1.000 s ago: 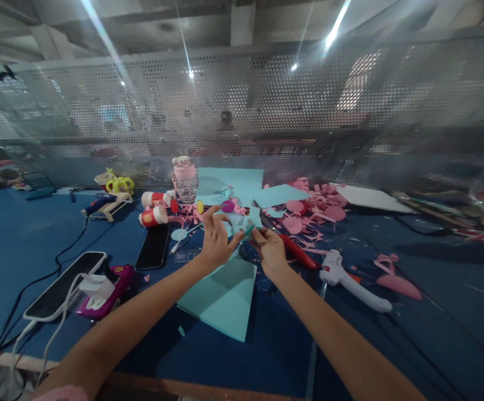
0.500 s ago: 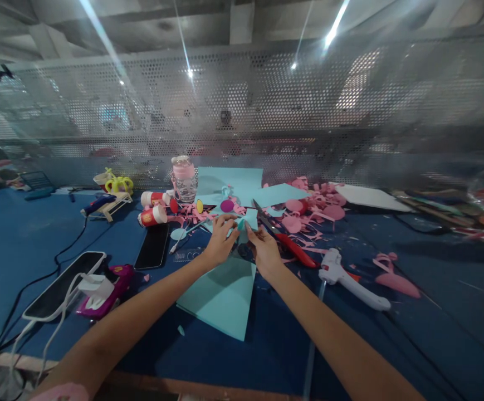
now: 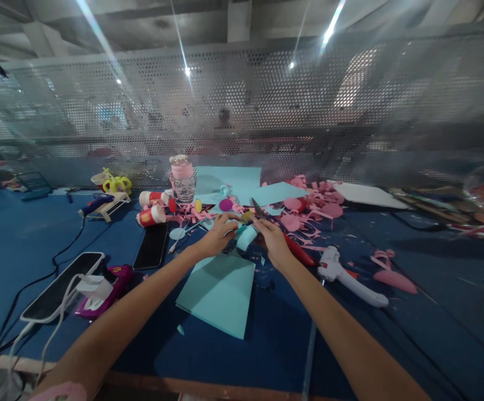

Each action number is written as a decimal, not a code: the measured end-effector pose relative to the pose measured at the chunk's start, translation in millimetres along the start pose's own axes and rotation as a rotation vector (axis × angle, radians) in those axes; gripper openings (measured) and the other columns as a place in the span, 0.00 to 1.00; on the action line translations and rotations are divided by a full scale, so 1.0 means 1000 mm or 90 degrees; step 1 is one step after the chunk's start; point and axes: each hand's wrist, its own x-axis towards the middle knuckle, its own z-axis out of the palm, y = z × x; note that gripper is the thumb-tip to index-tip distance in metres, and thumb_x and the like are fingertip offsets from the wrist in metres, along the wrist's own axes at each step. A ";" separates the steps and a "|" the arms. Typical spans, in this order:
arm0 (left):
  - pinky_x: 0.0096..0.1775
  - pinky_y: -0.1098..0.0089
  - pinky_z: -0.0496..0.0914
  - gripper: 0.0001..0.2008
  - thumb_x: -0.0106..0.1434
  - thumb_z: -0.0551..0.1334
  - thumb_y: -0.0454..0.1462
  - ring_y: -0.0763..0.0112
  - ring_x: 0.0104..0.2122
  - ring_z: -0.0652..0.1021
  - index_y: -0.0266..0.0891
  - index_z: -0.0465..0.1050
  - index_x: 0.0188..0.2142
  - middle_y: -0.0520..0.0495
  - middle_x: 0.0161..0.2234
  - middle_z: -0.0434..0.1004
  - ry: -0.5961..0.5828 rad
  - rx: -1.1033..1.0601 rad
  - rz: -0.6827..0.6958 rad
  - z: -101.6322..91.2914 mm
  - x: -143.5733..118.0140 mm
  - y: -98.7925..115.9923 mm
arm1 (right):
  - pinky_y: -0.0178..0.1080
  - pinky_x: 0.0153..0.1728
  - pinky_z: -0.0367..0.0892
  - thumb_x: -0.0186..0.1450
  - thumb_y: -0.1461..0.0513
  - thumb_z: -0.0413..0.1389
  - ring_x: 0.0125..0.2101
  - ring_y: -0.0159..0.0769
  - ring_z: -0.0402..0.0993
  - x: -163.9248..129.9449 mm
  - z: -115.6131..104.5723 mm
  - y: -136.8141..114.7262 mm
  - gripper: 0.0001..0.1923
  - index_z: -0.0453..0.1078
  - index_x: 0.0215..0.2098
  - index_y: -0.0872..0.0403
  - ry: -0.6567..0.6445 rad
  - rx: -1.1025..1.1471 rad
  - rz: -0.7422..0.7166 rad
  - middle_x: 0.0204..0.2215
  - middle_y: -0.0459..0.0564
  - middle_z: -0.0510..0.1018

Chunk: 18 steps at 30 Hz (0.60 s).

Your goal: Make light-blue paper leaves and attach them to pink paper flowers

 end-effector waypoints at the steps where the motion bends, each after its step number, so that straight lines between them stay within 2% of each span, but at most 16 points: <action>1: 0.48 0.60 0.58 0.06 0.62 0.50 0.31 0.65 0.48 0.64 0.37 0.62 0.30 0.41 0.46 0.64 -0.006 0.003 0.002 -0.001 0.000 0.001 | 0.31 0.17 0.55 0.45 0.51 0.61 0.16 0.26 0.59 0.001 -0.001 0.000 0.17 0.68 0.25 0.54 0.003 -0.023 -0.009 0.17 0.40 0.66; 5: 0.48 0.61 0.58 0.06 0.63 0.50 0.32 0.65 0.47 0.64 0.38 0.62 0.30 0.42 0.45 0.64 -0.011 0.021 0.000 -0.006 0.002 0.005 | 0.31 0.14 0.48 0.47 0.48 0.59 0.13 0.23 0.51 0.000 -0.001 0.000 0.19 0.63 0.19 0.54 -0.020 -0.092 -0.046 0.12 0.38 0.58; 8: 0.48 0.61 0.58 0.06 0.62 0.51 0.31 0.65 0.48 0.65 0.38 0.62 0.29 0.42 0.44 0.64 -0.012 0.025 0.009 -0.009 0.002 0.006 | 0.31 0.13 0.46 0.52 0.46 0.55 0.12 0.24 0.50 -0.001 -0.002 -0.001 0.20 0.61 0.19 0.54 -0.038 -0.172 -0.095 0.11 0.38 0.57; 12: 0.47 0.62 0.59 0.06 0.61 0.52 0.31 0.66 0.46 0.65 0.37 0.62 0.28 0.43 0.43 0.63 0.004 0.001 0.002 -0.010 0.003 0.003 | 0.32 0.12 0.47 0.56 0.46 0.51 0.11 0.25 0.51 -0.003 -0.005 -0.001 0.22 0.56 0.17 0.53 0.003 -0.284 -0.166 0.10 0.38 0.57; 18: 0.39 0.67 0.63 0.06 0.59 0.53 0.30 0.70 0.35 0.66 0.37 0.62 0.26 0.46 0.33 0.63 0.061 -0.034 -0.036 -0.014 0.005 -0.008 | 0.32 0.10 0.49 0.60 0.47 0.47 0.07 0.26 0.53 -0.008 -0.007 -0.007 0.21 0.55 0.18 0.52 0.053 -0.280 -0.188 0.08 0.38 0.59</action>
